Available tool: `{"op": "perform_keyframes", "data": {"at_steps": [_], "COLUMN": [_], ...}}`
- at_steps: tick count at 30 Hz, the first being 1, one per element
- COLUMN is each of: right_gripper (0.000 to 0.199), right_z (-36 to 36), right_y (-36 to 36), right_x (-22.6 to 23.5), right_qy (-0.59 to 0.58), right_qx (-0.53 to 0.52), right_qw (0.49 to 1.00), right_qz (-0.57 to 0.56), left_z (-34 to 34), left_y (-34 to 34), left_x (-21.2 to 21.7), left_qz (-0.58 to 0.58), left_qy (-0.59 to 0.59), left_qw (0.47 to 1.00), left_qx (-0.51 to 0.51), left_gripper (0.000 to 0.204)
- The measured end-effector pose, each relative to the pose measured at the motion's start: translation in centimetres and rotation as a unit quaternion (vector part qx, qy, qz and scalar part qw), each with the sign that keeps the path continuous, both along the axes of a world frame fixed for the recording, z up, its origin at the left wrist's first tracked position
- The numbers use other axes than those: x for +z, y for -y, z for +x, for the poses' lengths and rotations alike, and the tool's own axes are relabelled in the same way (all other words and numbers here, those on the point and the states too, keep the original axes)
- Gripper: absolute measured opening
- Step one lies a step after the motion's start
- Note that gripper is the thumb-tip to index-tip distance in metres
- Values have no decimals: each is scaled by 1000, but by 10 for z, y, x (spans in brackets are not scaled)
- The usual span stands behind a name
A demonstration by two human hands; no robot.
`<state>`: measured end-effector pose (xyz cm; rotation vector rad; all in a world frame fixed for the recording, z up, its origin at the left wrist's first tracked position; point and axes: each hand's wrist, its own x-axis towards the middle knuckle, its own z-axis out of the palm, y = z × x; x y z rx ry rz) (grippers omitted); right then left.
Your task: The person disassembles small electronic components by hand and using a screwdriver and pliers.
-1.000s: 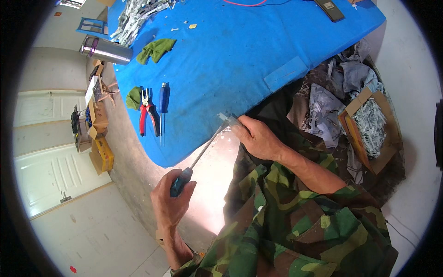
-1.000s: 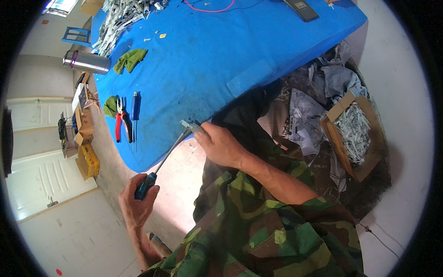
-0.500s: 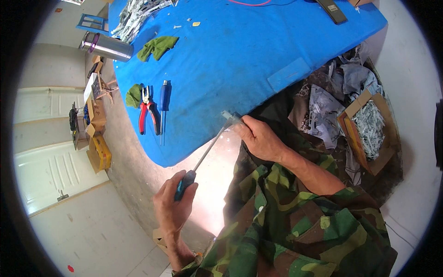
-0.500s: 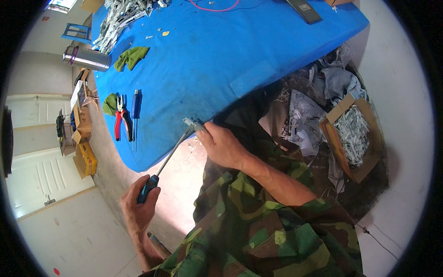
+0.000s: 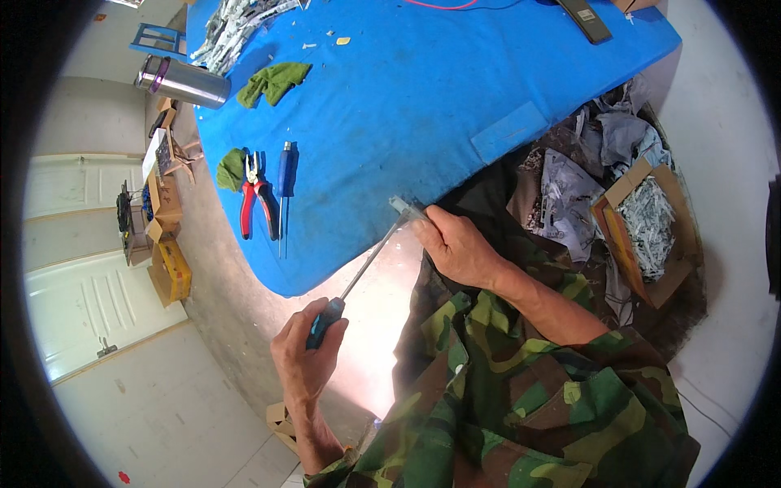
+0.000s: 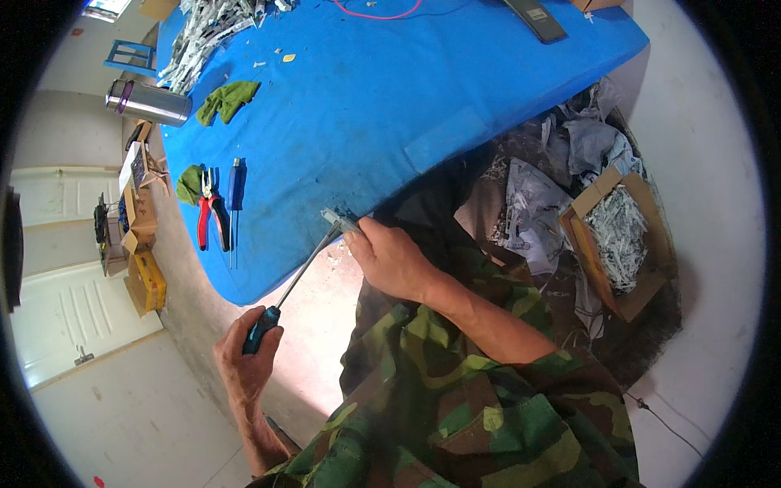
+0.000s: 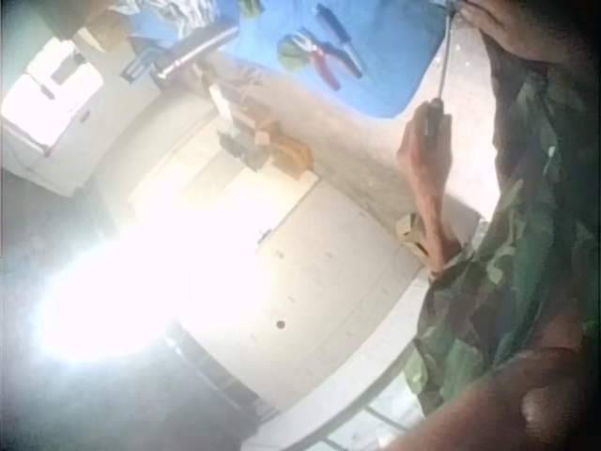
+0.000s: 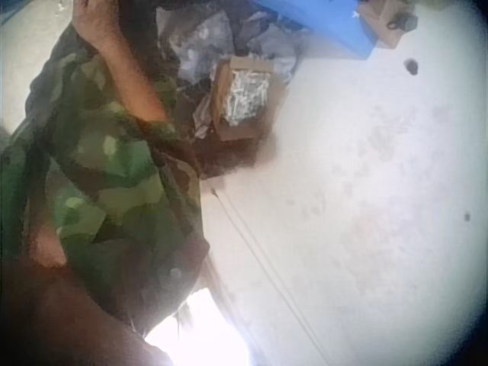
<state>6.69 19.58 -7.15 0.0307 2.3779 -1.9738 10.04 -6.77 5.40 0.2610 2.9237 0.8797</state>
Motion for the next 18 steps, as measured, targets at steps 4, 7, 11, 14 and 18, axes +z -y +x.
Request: {"op": "perform_keyframes", "data": {"at_steps": [4,7,11,14,18], "right_gripper": [31,32,34,35,36], "right_z": [-1,-3,-6,-7,-7], "right_y": [-1,-2,-6,-8,-9], "right_x": [0,-1,-1,1,4], "right_qy": [3,14,12,12,13], "right_qx": [8,18,33,45,48], "right_qw": [1000,1000,999,999,999], "right_qz": [12,9,7,0,6], "left_z": [-3,-6,-10,-11,-12], "left_y": [2,6,11,16,23], "left_x": [-3,-11,-18,-20,-22], "left_qz": [3,6,49,81,115], "left_qy": [-10,-20,-5,41,120], "left_qw": [1000,999,998,996,986], "left_qx": [-15,-31,-35,-20,15], "left_gripper": [36,34,31,31,32]}}
